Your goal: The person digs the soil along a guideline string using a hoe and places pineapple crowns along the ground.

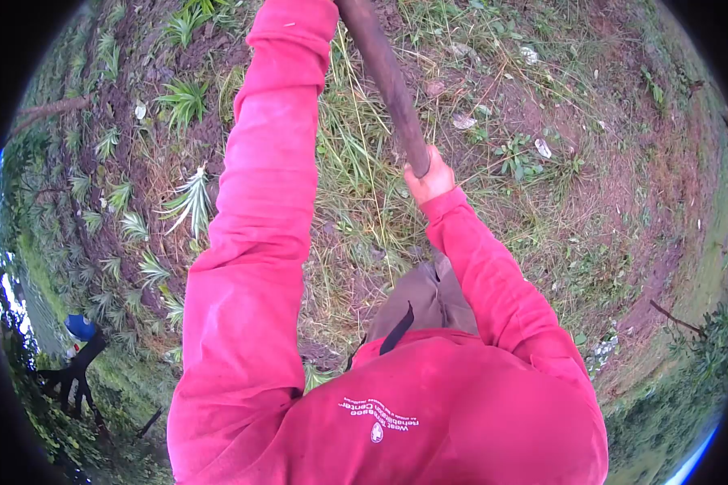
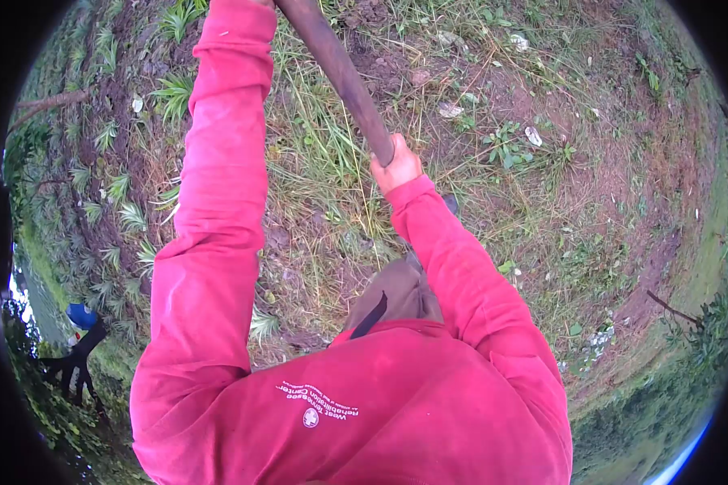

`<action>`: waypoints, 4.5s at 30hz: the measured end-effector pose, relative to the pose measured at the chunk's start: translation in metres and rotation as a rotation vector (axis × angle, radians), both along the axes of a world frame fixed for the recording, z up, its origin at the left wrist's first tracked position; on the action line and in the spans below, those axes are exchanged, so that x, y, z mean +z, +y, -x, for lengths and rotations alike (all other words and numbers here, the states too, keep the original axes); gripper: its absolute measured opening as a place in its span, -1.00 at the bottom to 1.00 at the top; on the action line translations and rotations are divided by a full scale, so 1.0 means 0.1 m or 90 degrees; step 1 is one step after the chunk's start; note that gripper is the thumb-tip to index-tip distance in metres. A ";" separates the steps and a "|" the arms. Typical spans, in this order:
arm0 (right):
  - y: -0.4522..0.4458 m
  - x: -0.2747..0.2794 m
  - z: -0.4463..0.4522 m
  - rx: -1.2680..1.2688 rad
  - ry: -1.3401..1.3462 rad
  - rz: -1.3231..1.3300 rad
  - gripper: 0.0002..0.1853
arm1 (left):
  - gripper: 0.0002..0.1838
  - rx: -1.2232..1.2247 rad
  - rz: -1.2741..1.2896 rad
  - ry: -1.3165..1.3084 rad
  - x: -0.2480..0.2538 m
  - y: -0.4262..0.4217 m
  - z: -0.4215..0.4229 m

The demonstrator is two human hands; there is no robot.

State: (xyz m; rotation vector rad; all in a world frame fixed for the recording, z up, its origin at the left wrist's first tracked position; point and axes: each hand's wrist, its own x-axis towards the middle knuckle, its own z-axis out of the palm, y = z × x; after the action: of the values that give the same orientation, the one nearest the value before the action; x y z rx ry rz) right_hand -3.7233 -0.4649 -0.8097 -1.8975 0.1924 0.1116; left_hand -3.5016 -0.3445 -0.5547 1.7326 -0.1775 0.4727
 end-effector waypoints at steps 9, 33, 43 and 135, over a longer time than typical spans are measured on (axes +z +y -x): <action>-0.38 -2.55 3.67 0.048 0.389 0.065 -0.56 | -0.39 0.183 0.072 0.644 -4.40 -0.17 2.46; -1.53 -2.19 4.81 0.245 0.530 0.183 -0.36 | -0.81 0.181 0.357 0.860 -5.97 -0.68 4.35; -1.15 -1.48 2.85 0.128 0.077 0.064 -0.52 | -0.74 0.020 0.364 0.257 -2.13 -0.79 2.97; -1.07 -4.07 3.47 0.170 0.334 -0.014 -0.68 | -0.44 0.283 0.156 0.477 -5.41 -0.57 3.13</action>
State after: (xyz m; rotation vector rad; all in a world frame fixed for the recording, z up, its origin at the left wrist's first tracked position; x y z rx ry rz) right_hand -4.0703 -0.5716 -1.2168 -1.8314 0.2880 0.7910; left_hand -3.8142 -0.4018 -1.0959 1.5913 0.7816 0.1252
